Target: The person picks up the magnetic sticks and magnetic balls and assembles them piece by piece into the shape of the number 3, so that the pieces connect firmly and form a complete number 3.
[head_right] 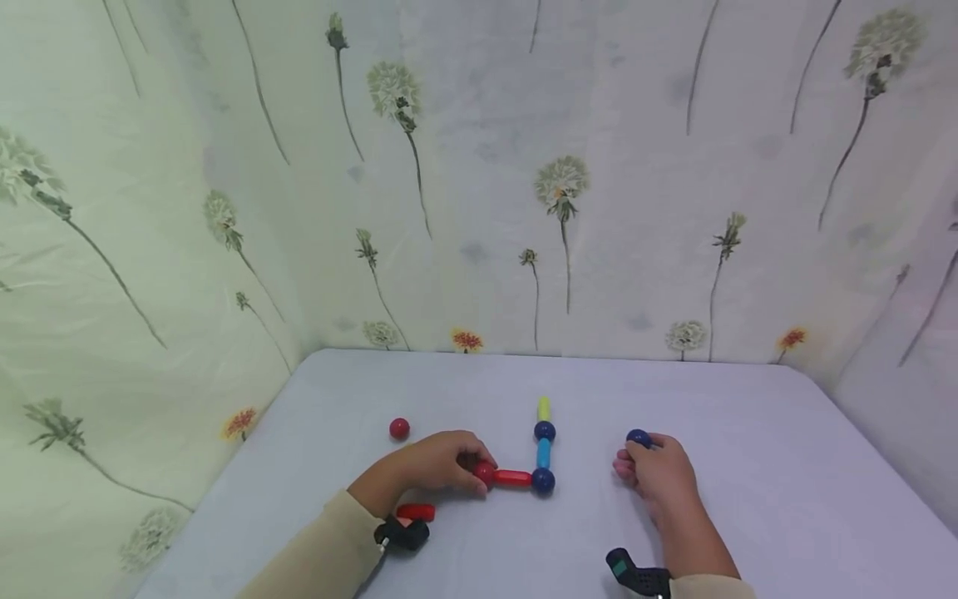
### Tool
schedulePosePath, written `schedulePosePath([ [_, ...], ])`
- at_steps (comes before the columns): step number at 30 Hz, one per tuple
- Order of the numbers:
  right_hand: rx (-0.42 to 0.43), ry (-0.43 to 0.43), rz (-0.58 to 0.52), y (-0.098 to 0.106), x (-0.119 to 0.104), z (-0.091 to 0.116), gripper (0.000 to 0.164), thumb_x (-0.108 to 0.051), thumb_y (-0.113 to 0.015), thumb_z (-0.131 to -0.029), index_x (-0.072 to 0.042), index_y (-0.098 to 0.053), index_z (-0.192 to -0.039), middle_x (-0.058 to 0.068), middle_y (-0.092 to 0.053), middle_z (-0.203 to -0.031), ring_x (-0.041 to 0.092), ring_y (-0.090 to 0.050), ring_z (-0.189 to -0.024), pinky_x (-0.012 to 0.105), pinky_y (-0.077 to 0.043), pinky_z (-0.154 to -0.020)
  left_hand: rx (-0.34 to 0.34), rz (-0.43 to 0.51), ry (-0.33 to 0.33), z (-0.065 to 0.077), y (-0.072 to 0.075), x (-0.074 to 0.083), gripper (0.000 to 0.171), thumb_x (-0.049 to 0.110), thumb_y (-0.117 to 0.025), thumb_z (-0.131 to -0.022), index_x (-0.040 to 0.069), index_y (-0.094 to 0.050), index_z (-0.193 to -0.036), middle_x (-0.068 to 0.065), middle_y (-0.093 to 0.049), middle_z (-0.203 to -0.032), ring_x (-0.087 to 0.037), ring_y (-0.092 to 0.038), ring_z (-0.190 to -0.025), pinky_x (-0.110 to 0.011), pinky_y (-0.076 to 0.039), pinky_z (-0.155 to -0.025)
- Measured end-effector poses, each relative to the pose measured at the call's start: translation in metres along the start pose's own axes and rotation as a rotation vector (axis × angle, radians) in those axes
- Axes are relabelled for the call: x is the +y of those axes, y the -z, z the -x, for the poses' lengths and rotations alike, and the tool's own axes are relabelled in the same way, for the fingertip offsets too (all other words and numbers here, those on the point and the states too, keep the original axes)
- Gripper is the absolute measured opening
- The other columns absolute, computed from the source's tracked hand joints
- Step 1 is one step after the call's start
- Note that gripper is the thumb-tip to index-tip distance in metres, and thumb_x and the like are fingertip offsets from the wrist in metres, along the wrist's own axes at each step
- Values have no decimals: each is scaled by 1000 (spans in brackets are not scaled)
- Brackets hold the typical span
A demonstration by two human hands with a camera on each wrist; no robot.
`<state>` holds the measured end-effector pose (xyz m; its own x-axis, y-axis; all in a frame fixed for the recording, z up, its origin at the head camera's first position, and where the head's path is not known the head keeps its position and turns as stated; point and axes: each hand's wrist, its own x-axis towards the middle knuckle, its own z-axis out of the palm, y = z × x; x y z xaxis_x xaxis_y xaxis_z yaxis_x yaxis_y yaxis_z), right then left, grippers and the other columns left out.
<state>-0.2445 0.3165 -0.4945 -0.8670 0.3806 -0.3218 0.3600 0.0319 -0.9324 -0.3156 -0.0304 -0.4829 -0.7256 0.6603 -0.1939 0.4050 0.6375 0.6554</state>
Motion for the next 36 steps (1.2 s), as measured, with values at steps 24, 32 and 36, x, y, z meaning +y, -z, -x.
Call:
schedulePosePath([
  [24,-114,45,123,-25,-9,2,63,-19,-57,-107,-3,-30,-161,18,-64,-123,13,-68,-90,24,-60,-78,-24,36,7,-4,0,-1,26,26,-90,-85,34,-75,-105,12,-65,-97,-11,-59,-93,-29,-51,-82],
  [32,-147,73,181,-38,-19,-9,59,-18,-57,-107,-7,-34,-160,16,-66,-119,16,-67,-92,23,-59,-78,-15,22,6,-6,3,0,27,27,-89,-85,35,-75,-106,12,-64,-97,-11,-59,-94,-29,-51,-81],
  [36,-187,83,223,-46,-23,-16,57,-18,-55,-108,-8,-34,-161,16,-67,-117,16,-67,-91,24,-59,-78,-14,17,14,-4,2,-1,27,29,-90,-85,35,-75,-106,13,-64,-97,-10,-58,-95,-29,-51,-82],
])
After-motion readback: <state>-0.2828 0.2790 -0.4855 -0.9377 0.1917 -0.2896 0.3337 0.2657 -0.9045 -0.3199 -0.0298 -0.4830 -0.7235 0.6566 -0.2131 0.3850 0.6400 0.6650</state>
